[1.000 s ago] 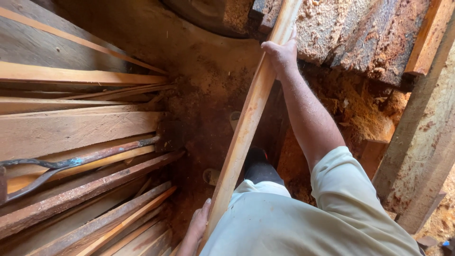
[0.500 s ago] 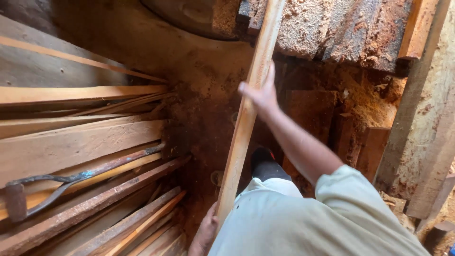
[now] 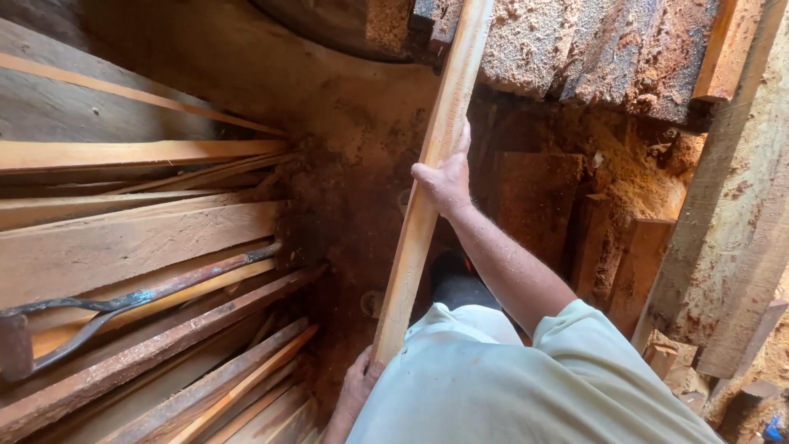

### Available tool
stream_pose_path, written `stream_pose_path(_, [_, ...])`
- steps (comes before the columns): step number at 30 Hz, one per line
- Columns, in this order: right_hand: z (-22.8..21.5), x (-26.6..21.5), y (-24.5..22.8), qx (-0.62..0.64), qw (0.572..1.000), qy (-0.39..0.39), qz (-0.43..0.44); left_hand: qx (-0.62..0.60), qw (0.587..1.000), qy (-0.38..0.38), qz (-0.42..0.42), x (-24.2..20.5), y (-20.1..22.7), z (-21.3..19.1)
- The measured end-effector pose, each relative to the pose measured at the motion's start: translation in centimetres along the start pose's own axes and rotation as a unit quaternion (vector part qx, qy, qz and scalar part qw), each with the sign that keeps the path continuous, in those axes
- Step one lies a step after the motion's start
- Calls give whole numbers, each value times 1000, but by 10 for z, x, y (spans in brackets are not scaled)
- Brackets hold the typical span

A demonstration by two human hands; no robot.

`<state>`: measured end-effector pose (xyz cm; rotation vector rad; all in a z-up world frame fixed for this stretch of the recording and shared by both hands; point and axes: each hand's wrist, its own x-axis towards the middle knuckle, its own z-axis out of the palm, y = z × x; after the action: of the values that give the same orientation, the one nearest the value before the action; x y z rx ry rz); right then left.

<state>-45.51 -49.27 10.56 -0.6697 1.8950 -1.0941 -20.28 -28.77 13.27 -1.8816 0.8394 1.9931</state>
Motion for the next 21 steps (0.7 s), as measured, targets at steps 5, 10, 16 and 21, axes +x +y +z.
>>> stream_pose_path(5, [-1,5,-3,-9,1000,2,18,-11,1000,-4,13,0,7,0])
stream_pose_path(10, [-2,8,-8,-16,999,4,31,-35,999,-8,5,-12,26,0])
stream_pose_path(16, [-4,20,-5,0,1000,6,9,-37,999,0,13,-9,34,1])
stream_pose_path(21, [-3,29,1,-9,1000,13,-4,-37,999,2,19,0,30,1])
